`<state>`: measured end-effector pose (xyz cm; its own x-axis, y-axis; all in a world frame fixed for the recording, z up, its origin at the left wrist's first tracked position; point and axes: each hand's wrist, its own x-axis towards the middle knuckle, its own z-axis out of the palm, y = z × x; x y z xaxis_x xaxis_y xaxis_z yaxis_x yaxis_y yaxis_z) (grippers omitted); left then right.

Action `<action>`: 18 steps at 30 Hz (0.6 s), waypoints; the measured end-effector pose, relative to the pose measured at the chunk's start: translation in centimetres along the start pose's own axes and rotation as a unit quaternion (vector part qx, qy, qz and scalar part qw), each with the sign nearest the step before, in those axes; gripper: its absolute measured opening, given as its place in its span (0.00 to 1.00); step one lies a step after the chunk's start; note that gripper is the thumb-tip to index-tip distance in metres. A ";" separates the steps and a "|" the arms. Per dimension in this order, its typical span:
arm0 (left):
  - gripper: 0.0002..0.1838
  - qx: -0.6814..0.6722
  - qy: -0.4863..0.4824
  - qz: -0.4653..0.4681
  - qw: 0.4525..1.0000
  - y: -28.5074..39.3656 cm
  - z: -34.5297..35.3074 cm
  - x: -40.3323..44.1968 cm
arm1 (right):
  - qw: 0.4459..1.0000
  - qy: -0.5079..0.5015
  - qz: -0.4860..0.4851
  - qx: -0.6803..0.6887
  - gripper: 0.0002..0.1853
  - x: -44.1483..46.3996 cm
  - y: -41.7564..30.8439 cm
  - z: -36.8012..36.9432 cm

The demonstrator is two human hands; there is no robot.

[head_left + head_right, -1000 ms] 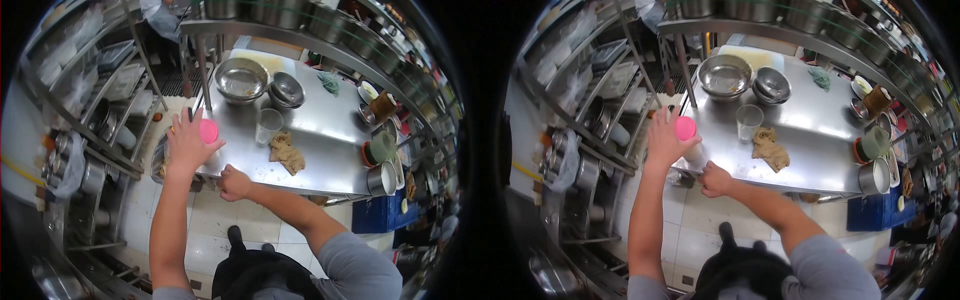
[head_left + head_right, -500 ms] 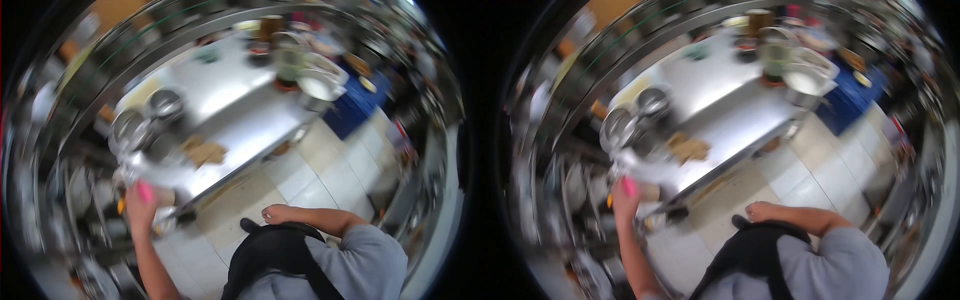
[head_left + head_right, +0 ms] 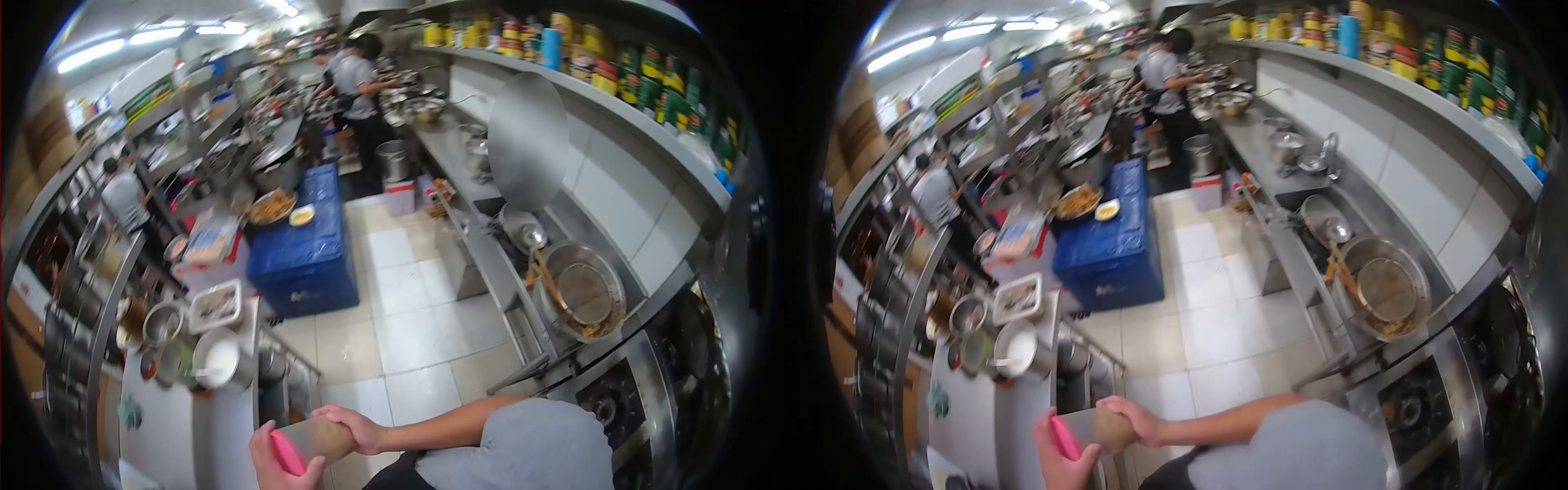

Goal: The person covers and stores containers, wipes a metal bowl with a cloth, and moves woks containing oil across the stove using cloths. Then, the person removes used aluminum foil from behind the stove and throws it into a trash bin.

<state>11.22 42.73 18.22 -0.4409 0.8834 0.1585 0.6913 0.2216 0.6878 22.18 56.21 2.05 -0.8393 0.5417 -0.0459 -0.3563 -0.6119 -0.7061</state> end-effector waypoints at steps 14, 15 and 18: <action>0.60 -0.412 -0.373 0.257 0.791 15.4 27.6 21.6 | 0.927 0.164 -0.231 0.245 0.26 -8.9 -24.8 -16.3; 0.59 -0.364 -0.431 0.230 0.793 16.1 28.7 22.2 | 0.920 0.216 -0.251 0.209 0.27 -9.0 -25.4 -16.7; 0.53 -0.442 -0.464 0.210 0.738 19.7 32.6 24.4 | 0.878 0.315 -0.325 0.155 0.29 -11.4 -28.2 -14.6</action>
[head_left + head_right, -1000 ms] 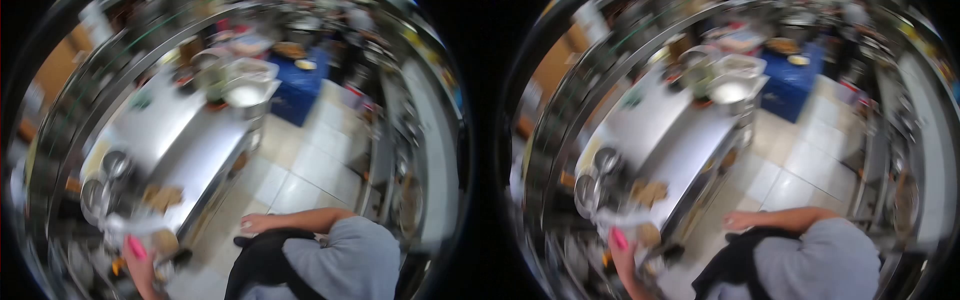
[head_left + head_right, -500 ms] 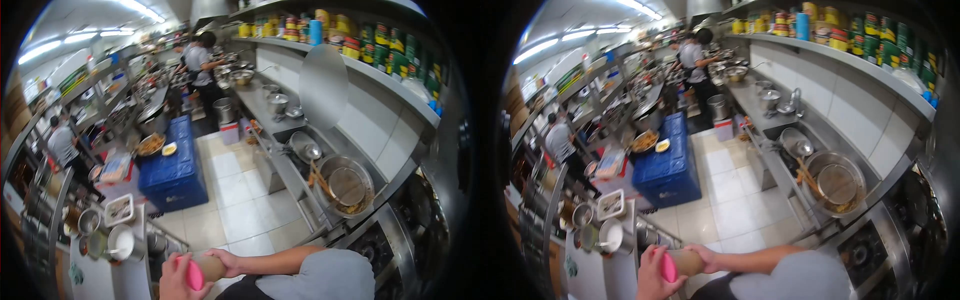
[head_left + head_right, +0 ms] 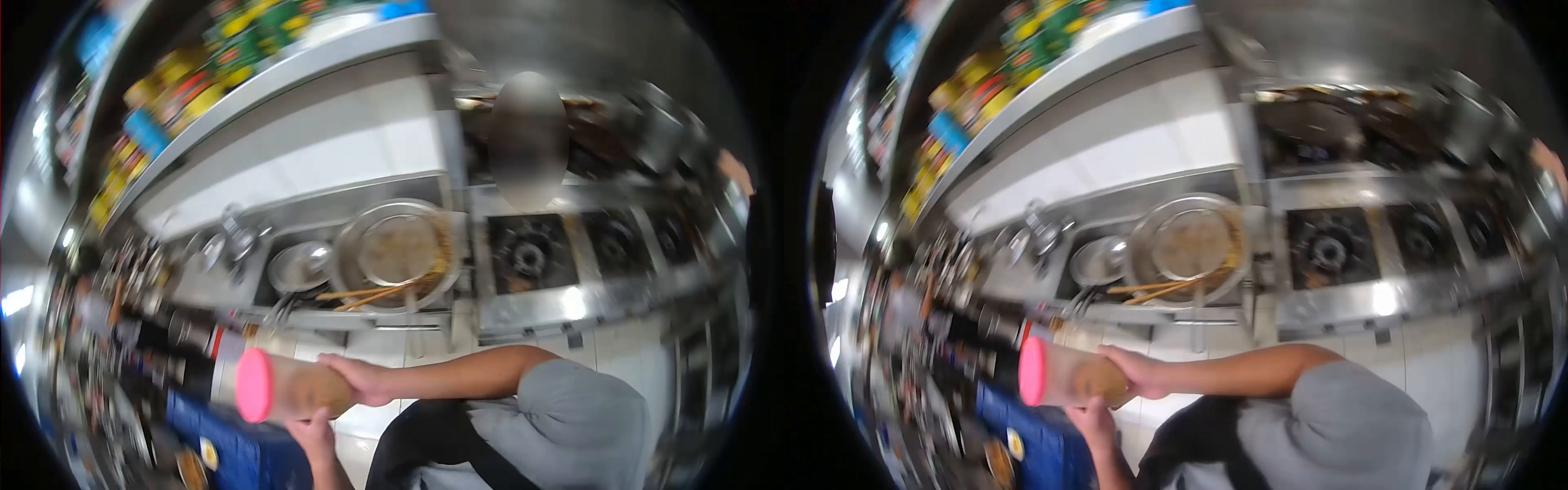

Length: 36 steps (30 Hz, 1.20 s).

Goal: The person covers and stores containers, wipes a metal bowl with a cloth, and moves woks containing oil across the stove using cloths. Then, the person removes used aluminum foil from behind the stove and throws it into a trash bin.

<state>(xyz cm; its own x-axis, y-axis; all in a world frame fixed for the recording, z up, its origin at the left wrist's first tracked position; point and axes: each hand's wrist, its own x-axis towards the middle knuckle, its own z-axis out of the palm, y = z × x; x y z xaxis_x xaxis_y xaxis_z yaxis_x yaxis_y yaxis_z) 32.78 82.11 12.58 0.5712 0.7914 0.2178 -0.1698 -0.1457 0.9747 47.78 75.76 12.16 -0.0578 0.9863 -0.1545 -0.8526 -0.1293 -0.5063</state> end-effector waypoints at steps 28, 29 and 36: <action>0.45 0.249 -0.017 0.464 0.850 23.8 21.9 51.0 | 0.649 0.681 0.142 -0.309 0.22 -17.2 34.8 -29.3; 0.43 0.271 -0.004 0.489 0.829 23.4 22.3 52.1 | 0.651 0.682 0.143 -0.300 0.22 -17.8 34.4 -28.9; 0.34 0.304 -0.065 0.504 0.806 22.8 21.1 50.7 | 0.650 0.754 -0.030 -0.091 0.21 -26.0 28.1 -34.1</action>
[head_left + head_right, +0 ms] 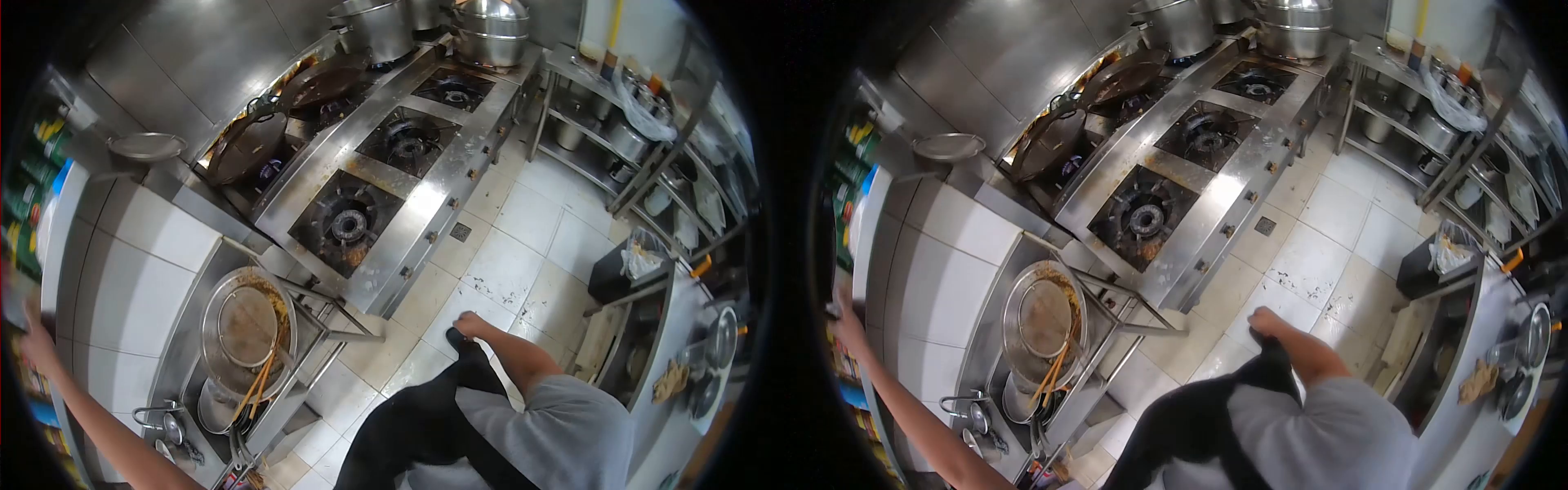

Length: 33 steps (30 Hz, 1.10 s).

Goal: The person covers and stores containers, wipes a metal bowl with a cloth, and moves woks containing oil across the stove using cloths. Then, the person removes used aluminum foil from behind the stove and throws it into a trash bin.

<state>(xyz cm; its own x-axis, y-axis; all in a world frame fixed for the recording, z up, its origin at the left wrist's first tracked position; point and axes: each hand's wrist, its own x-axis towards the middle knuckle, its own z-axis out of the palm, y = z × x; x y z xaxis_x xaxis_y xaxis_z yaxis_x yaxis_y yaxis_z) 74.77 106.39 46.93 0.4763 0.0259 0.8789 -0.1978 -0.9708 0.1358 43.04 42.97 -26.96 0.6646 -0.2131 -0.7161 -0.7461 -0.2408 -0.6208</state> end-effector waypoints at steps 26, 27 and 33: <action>0.26 0.155 0.257 -0.121 0.946 3.2 -1.6 -4.1 | 0.884 0.142 0.003 0.445 0.43 26.9 -11.1 -5.6; 0.26 0.154 0.247 -0.117 0.949 3.0 -1.8 -4.0 | 0.885 0.140 -0.005 0.443 0.43 26.9 -10.9 -5.4; 0.25 0.132 0.289 -0.135 0.938 6.9 0.3 -4.7 | 0.887 0.071 0.077 0.449 0.45 22.8 -10.1 -5.2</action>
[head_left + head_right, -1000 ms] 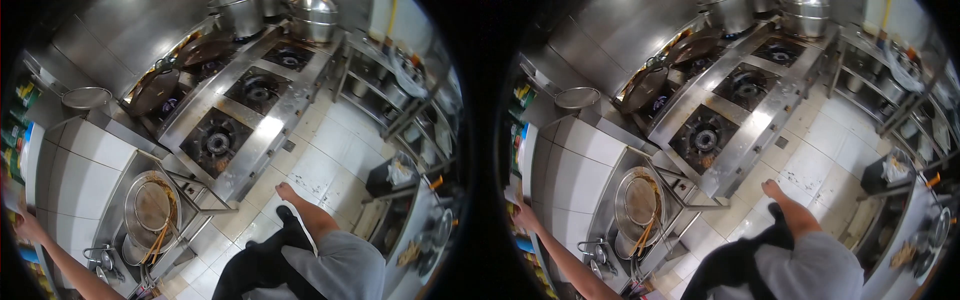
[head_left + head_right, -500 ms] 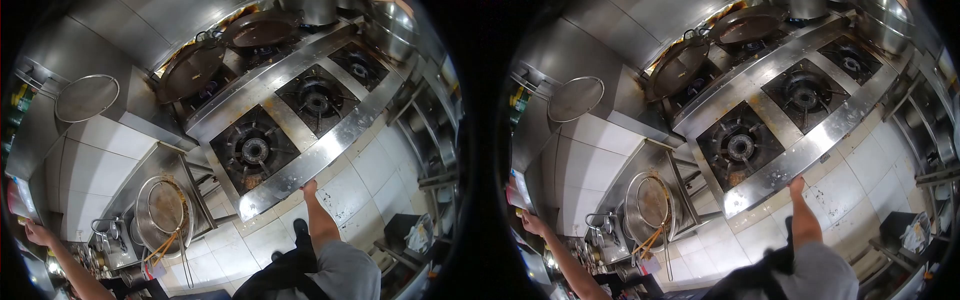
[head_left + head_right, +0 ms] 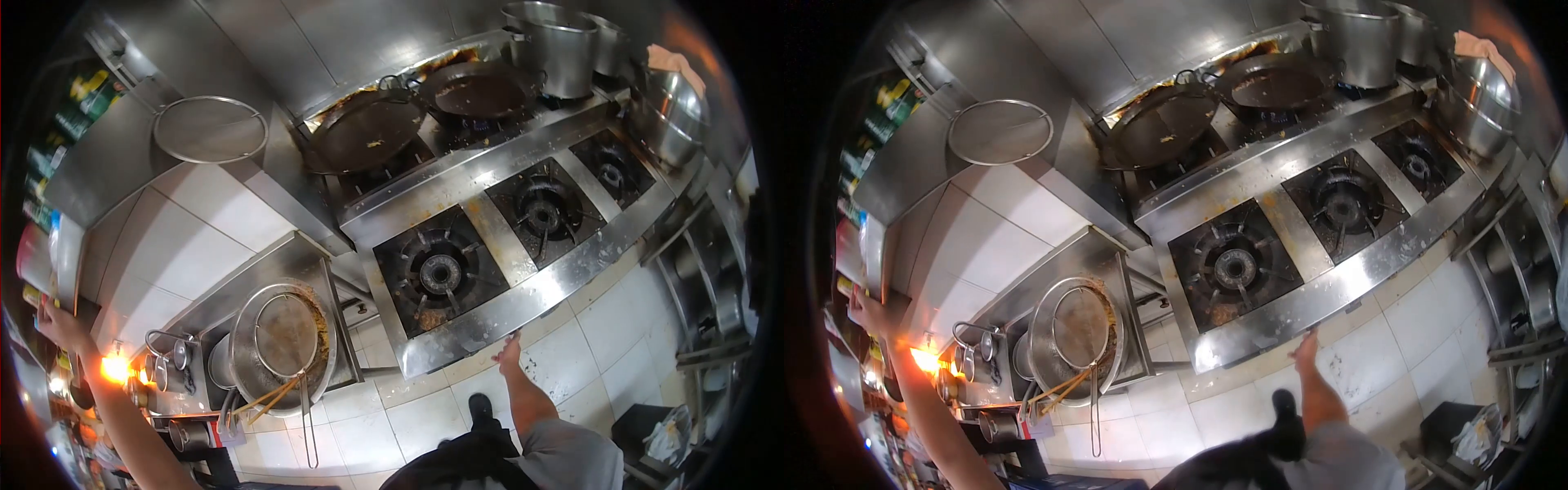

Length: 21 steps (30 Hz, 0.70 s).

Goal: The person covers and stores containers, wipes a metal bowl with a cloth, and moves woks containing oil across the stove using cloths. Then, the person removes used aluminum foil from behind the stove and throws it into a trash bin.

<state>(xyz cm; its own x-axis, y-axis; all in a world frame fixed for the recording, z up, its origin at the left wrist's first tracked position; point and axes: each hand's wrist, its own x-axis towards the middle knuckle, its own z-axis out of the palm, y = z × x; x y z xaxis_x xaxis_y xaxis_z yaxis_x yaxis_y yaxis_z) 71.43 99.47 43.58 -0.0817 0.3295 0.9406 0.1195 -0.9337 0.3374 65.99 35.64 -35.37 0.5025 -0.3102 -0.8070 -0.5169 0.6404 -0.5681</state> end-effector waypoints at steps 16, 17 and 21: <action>0.24 -0.142 0.007 -0.026 0.989 -2.6 2.6 -0.8 | 0.428 -0.350 -0.271 -0.788 0.21 -14.0 7.1 -12.6; 0.24 -0.131 0.015 -0.014 0.991 -2.4 2.6 -0.8 | 0.523 -0.303 -0.252 -0.756 0.21 -11.3 8.8 -14.4; 0.26 -0.149 -0.028 -0.022 0.988 -1.3 1.3 -1.5 | 0.754 -0.115 -0.103 -0.638 0.17 -17.9 5.8 -16.8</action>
<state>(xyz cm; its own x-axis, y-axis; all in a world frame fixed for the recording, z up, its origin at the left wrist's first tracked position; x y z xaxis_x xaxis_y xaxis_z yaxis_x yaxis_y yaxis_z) 72.71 100.36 41.80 -0.0254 0.3699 0.9287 -0.1813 -0.9153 0.3596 42.35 33.15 -26.95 0.6947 -0.0864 -0.7141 -0.5831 -0.6489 -0.4887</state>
